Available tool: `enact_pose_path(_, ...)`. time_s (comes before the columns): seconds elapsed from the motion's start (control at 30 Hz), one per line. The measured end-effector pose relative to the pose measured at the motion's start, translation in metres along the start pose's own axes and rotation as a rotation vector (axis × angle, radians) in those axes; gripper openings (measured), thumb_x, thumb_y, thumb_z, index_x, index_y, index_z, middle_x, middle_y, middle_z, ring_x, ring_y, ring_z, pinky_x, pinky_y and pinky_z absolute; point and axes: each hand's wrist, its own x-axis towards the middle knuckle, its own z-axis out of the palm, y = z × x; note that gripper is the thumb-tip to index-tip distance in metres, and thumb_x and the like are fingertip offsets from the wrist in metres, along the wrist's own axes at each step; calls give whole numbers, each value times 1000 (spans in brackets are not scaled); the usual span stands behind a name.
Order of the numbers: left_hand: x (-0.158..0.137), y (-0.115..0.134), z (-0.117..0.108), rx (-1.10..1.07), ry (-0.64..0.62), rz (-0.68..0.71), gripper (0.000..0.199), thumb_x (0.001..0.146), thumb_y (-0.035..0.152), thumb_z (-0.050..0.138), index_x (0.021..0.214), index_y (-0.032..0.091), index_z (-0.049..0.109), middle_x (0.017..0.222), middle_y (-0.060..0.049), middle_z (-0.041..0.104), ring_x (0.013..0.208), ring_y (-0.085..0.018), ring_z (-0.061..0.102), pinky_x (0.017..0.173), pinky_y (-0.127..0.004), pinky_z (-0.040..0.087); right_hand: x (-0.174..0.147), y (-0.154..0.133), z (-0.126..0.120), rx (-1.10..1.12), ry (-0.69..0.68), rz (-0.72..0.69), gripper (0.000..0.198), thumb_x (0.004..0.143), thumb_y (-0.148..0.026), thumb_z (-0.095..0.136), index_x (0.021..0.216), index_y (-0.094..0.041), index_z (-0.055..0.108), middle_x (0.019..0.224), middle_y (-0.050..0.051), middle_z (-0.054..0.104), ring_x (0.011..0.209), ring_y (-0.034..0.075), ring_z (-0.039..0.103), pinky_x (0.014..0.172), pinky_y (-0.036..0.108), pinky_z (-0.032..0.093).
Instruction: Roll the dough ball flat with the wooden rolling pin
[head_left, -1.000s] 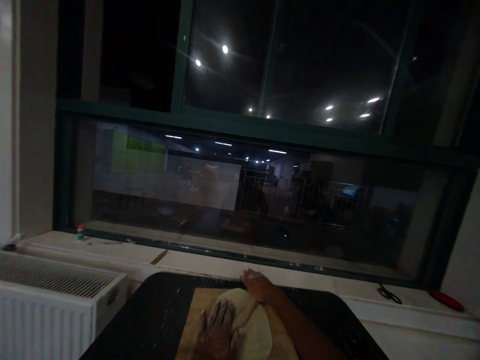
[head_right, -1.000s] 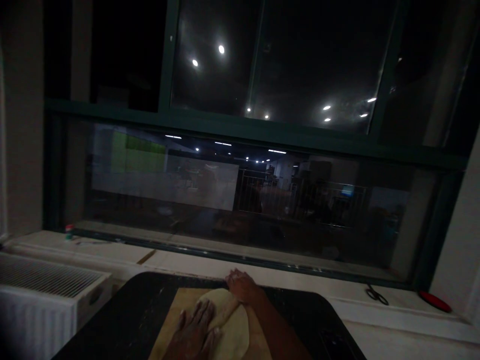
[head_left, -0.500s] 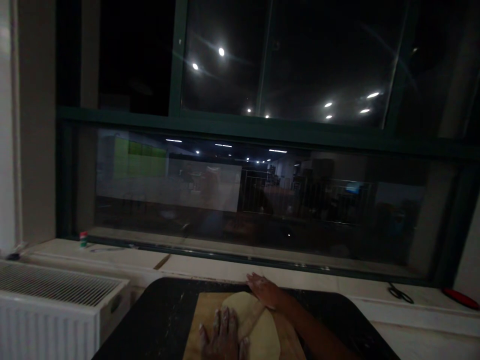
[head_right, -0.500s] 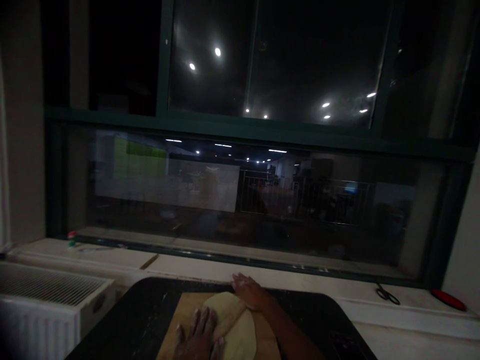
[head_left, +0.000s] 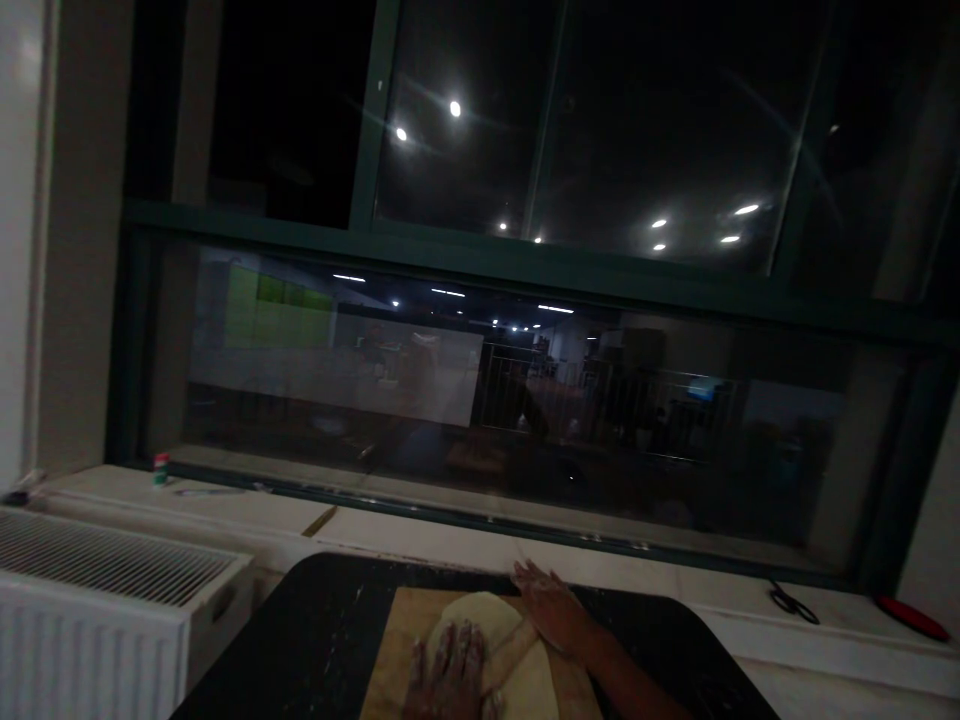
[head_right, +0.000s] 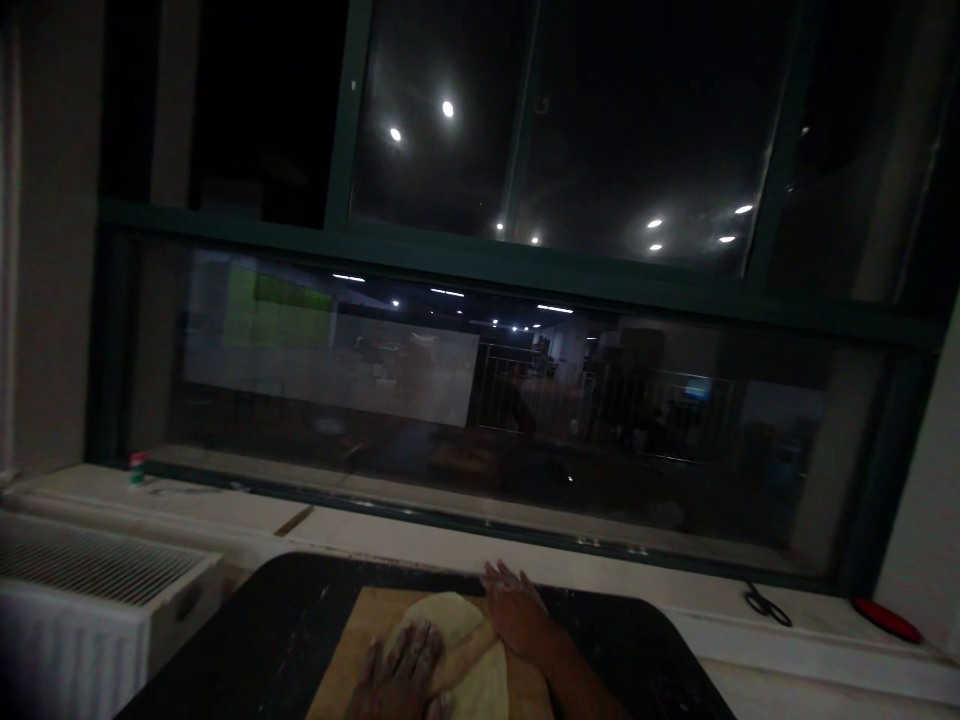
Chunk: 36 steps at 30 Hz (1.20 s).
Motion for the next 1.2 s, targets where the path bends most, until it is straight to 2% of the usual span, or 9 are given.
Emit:
enact_pose_path(0.23,14,-17,-31,49,-61,-53,55,98,44,37,146,20,50,154,-10,40,145,-38,34,115,-69,29,94,-30,-11,68,-91,-273,50,104,-38,32,149,-24,45,158,7,38,150,22,26,123,46,21)
enact_pose_path(0.37,17,-26,-40,22,-132,-68,55,100,42,30,149,21,46,156,-11,39,146,-37,32,115,-68,30,115,-37,-5,115,-120,-334,57,106,-47,23,151,-19,42,158,9,39,148,21,31,122,38,25)
enact_pose_path(0.47,14,-24,-42,30,-176,-54,55,101,41,29,150,22,44,156,-10,39,146,-36,32,115,-66,30,105,-30,-1,150,-108,-353,60,106,-50,20,149,-16,45,158,11,38,148,22,31,122,37,22)
enact_pose_path(0.6,5,-11,-39,18,-201,-20,58,99,43,33,151,17,42,158,-13,34,147,-37,31,116,-66,30,69,-13,-1,197,-48,-321,60,106,-50,17,147,-19,48,159,10,37,150,22,26,123,42,21)
enact_pose_path(0.8,-11,2,-13,-12,13,29,53,95,38,45,147,27,49,156,-4,39,147,-38,32,120,-66,22,-10,-8,-2,198,66,-189,55,106,-40,18,147,-21,48,158,9,40,151,22,25,124,50,20)
enact_pose_path(0.93,-10,-3,-3,-58,-90,135,57,93,35,48,150,33,42,155,1,39,142,-33,43,118,-57,35,-49,-14,0,182,145,-110,54,106,-38,16,146,-26,50,159,5,37,149,20,28,124,48,22)
enact_pose_path(1.03,-4,-12,-10,-96,-183,204,61,93,36,48,153,34,37,157,2,37,142,-30,42,116,-52,39,-38,-15,-3,145,123,-73,52,105,-34,20,145,-26,51,156,5,42,148,22,31,123,51,22)
enact_pose_path(1.13,4,-17,-20,-67,-164,147,58,94,39,46,152,28,41,156,-2,38,144,-32,39,119,-55,33,4,-19,-9,135,63,-103,50,102,-27,25,141,-20,56,151,9,50,146,26,35,121,54,27)
enact_pose_path(1.2,7,-18,-25,-51,-167,118,56,97,44,43,150,25,45,155,-6,41,144,-33,39,119,-57,32,38,-25,-13,148,33,-157,48,101,-25,28,137,-19,60,147,10,54,143,24,41,119,48,32)
